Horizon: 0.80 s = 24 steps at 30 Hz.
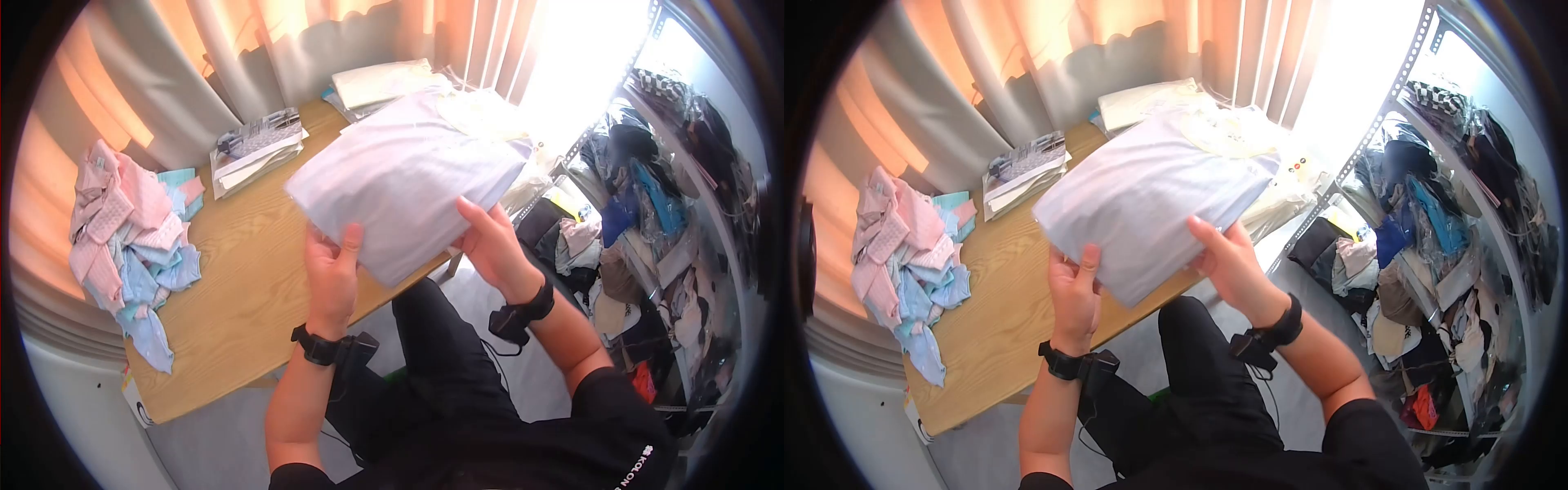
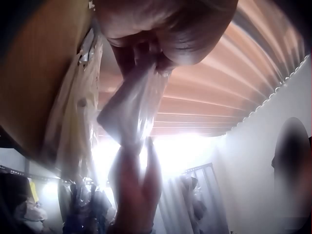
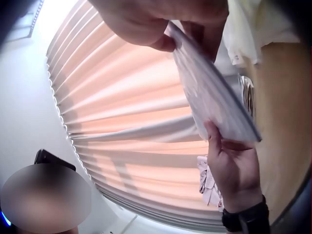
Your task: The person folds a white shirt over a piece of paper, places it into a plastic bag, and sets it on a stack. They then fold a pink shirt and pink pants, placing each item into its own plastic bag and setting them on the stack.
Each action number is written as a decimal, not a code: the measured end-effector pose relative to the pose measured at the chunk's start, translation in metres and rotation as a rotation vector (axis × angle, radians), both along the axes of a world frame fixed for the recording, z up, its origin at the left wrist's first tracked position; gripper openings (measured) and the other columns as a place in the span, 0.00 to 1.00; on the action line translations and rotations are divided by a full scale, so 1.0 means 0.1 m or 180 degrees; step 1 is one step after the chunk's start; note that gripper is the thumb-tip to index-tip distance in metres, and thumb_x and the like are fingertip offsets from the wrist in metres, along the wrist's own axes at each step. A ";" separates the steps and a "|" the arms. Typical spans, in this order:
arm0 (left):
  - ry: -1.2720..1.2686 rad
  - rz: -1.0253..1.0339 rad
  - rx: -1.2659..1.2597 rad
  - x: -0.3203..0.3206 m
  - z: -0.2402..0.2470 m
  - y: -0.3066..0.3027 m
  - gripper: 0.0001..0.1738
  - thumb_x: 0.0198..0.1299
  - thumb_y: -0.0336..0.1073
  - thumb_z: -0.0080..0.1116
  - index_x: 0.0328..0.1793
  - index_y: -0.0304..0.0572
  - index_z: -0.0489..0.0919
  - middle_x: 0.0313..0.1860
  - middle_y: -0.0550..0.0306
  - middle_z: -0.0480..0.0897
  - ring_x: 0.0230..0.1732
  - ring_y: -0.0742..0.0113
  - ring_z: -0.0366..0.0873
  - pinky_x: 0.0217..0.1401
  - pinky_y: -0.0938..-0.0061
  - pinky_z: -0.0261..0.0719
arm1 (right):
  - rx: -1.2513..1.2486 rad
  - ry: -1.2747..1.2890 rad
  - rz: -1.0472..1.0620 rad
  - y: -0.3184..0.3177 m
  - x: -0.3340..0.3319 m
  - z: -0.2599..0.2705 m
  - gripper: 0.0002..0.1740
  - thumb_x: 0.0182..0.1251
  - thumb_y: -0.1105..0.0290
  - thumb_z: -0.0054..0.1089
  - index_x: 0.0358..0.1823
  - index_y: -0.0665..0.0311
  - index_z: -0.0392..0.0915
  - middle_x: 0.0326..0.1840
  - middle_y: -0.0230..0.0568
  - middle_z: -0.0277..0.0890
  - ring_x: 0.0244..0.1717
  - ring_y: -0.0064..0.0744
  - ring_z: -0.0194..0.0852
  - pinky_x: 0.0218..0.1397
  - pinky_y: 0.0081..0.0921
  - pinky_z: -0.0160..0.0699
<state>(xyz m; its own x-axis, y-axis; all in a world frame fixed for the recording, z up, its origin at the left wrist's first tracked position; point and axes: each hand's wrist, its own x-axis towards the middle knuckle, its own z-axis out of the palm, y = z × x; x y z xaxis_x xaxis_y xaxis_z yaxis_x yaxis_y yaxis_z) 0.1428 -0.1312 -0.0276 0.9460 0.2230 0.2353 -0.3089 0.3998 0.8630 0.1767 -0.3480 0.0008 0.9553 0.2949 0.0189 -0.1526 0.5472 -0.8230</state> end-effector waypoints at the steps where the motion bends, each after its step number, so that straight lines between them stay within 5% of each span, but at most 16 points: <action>1: -0.0102 -0.0064 -0.0028 0.05 -0.01 0.00 0.31 0.70 0.31 0.60 0.75 0.42 0.61 0.66 0.56 0.76 0.62 0.69 0.76 0.57 0.73 0.80 | -0.0081 0.0135 -0.0152 0.03 0.11 0.10 0.29 0.72 0.73 0.53 0.74 0.64 0.59 0.70 0.43 0.69 0.67 0.39 0.71 0.67 0.41 0.74; 4: -0.0380 -0.0138 0.0500 0.28 -0.03 0.07 0.35 0.71 0.35 0.59 0.79 0.46 0.56 0.70 0.52 0.72 0.65 0.67 0.74 0.60 0.70 0.79 | 0.0035 -0.0223 -0.0587 0.13 0.45 0.27 0.28 0.70 0.79 0.55 0.71 0.67 0.61 0.64 0.44 0.72 0.64 0.38 0.74 0.65 0.35 0.77; 10: -0.0185 -0.0562 0.0070 0.56 0.05 0.30 0.39 0.75 0.48 0.51 0.84 0.46 0.47 0.72 0.45 0.68 0.64 0.60 0.74 0.67 0.60 0.74 | 0.0086 -0.1181 -0.0753 0.41 1.47 0.82 0.22 0.68 0.82 0.56 0.63 0.68 0.67 0.58 0.44 0.76 0.58 0.39 0.78 0.61 0.34 0.79; 14: 0.0379 -0.0492 -0.0567 0.94 -0.45 0.88 0.33 0.75 0.49 0.49 0.79 0.46 0.57 0.67 0.47 0.72 0.60 0.60 0.75 0.65 0.61 0.74 | -0.0137 -0.1434 -0.0939 0.46 2.58 0.97 0.14 0.69 0.80 0.56 0.55 0.73 0.72 0.49 0.46 0.81 0.55 0.36 0.79 0.54 0.31 0.80; 19: 0.0710 -0.0646 -0.1783 1.12 -0.80 1.27 0.22 0.76 0.49 0.50 0.68 0.46 0.69 0.59 0.50 0.78 0.57 0.61 0.77 0.64 0.62 0.74 | -0.0608 0.0112 -0.0863 0.61 3.45 0.65 0.10 0.70 0.77 0.56 0.48 0.78 0.74 0.39 0.47 0.81 0.47 0.35 0.81 0.44 0.27 0.80; 24: 0.1024 -0.0656 -0.1892 1.09 -0.85 1.26 0.19 0.75 0.45 0.51 0.64 0.43 0.72 0.55 0.52 0.80 0.56 0.61 0.78 0.62 0.61 0.77 | -0.1110 0.1160 -0.0360 0.65 4.08 -0.16 0.12 0.72 0.76 0.55 0.51 0.76 0.69 0.45 0.52 0.78 0.43 0.46 0.84 0.51 0.32 0.90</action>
<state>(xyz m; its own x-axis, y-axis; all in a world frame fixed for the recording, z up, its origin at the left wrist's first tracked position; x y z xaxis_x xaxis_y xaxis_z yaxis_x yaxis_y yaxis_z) 0.2521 -0.0047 -0.1127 0.9849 0.0357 -0.1692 0.0576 0.8547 0.5159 0.5851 -0.2833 -0.0155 0.9078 0.1187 -0.4023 -0.4193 0.2794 -0.8638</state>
